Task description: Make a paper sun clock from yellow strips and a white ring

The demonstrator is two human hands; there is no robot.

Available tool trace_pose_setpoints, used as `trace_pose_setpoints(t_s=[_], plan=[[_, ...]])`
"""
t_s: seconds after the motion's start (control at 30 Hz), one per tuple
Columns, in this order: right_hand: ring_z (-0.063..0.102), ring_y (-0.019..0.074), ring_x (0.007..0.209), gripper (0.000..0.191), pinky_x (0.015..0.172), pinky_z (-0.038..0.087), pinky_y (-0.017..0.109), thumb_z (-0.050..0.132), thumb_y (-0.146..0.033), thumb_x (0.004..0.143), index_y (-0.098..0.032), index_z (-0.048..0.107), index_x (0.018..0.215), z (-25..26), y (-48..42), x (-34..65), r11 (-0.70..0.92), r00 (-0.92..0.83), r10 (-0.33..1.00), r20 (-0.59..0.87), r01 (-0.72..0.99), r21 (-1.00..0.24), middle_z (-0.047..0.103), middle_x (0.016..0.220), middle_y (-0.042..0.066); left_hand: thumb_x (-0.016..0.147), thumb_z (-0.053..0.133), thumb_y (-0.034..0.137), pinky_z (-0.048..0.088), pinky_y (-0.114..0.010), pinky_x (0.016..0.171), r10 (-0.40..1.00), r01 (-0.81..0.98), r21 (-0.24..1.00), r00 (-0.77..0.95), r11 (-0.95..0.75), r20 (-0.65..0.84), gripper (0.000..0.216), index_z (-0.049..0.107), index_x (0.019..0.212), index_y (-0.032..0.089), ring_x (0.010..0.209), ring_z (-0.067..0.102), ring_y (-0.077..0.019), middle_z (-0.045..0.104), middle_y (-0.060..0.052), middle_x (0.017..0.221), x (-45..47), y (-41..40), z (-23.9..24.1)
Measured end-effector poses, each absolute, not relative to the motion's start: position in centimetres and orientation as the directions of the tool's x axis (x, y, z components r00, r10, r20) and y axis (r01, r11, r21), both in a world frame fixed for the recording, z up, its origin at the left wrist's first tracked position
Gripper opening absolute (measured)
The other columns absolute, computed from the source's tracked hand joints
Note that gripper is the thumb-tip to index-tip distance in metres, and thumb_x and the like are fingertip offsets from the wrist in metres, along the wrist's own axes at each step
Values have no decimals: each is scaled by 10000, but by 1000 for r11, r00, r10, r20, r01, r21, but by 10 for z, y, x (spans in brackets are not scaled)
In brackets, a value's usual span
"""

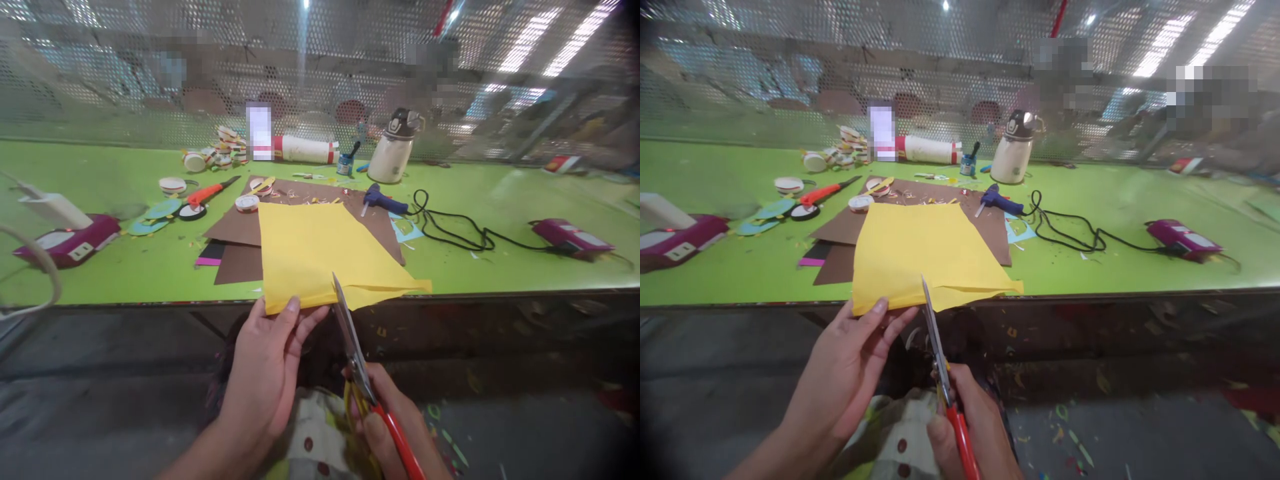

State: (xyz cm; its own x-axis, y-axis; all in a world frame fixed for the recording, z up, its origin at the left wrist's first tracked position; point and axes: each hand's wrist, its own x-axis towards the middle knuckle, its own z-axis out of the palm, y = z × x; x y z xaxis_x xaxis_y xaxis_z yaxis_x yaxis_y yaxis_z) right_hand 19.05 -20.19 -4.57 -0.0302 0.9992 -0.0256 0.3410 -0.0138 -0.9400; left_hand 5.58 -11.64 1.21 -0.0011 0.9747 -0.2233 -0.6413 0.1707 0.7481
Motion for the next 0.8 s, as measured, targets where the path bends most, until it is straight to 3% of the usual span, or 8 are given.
trace_pose_setpoints(t_s=[0.33,0.6,0.8], plan=[[367,96,476,541,396,312,188,309,-703,806,-215,502,938,-45,-203,187,-56,12,998,-55,357,-932,445,633,-28,775,626,122,544,-382,901,973,-640,747,1,179,-233,303,578,1060,212,1004,631,-188,667,-7,1080,57,-114,13],[391,110,519,539,421,316,195,268,-692,831,-217,502,935,-44,-203,186,-4,30,999,10,416,-909,423,626,-31,777,625,127,554,-371,873,973,-661,727,20,185,-230,298,582,1061,204,963,646,-189,679,-25,1046,59,-113,12],[474,115,526,531,458,404,200,334,-693,810,-224,533,959,-50,-204,185,-19,39,999,-5,360,-933,508,655,-13,781,618,116,570,-359,829,974,-668,725,4,171,-226,293,579,1065,176,892,660,-174,682,-45,1016,58,-113,16]])
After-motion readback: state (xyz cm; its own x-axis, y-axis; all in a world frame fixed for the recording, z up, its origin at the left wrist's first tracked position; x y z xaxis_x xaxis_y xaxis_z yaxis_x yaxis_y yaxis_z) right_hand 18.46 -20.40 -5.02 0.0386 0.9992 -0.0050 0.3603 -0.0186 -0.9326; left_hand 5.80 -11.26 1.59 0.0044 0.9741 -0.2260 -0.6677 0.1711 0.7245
